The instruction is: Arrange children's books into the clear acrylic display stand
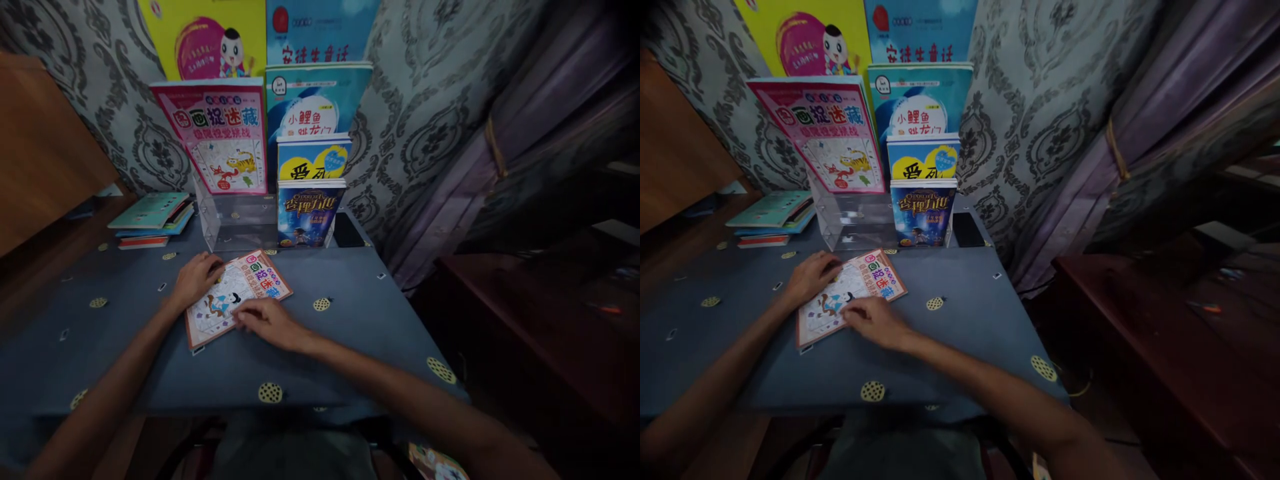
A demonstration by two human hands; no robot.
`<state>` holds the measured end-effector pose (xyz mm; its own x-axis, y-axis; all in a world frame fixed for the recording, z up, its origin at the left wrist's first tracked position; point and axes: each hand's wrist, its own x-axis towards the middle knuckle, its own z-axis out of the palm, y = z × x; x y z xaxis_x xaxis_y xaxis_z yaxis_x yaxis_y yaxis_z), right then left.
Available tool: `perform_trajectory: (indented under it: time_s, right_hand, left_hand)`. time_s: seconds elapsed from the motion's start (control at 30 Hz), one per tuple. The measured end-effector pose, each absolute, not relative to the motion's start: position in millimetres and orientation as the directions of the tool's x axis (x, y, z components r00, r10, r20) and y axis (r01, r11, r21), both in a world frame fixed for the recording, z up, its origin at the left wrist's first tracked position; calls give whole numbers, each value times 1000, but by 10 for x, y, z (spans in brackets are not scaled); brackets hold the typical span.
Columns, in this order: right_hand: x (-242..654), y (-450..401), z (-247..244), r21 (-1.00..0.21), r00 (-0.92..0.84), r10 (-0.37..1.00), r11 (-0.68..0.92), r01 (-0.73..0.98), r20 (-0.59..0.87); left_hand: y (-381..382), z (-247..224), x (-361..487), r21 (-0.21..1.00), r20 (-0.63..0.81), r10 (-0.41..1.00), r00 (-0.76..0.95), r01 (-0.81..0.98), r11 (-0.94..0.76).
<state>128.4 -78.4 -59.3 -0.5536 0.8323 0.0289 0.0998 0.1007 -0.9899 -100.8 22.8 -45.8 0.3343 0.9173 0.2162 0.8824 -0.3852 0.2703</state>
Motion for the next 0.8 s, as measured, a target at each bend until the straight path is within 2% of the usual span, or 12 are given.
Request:
perform_trajectory:
  time_s: [0.07, 0.13, 0.23, 0.33, 0.47, 0.63, 0.8]
  right_hand:
    - [1241, -578, -520, -842, -494, 842, 417, 342, 216]
    - [1181, -368, -467, -671, -508, 812, 550, 497, 288]
    - [1097, -113, -454, -515, -545, 812, 566, 643, 211]
    - [1080, 23, -505, -430, -541, 831, 538, 725, 127]
    - [1141, 68, -590, -383, -519, 843, 530, 757, 142]
    - [1212, 62, -659, -429, -422, 895, 441, 789, 145]
    - [1390, -7, -738, -439, -445, 882, 464, 770, 152]
  left_hand:
    - [157, -468, -958, 176, 253, 887, 385, 884, -434]
    - [74, -496, -891, 134, 273, 862, 428, 870, -474]
    - [-40, -579, -794, 149, 286, 833, 473, 837, -527]
    - [-119, -673, -767, 202, 310, 831, 463, 822, -533]
    - [-214, -755, -893, 228, 289, 874, 391, 858, -460]
    - [-365, -828, -1142, 206, 250, 921, 298, 913, -352]
    - [-435, -838, -1207, 204, 238, 933, 272, 925, -321]
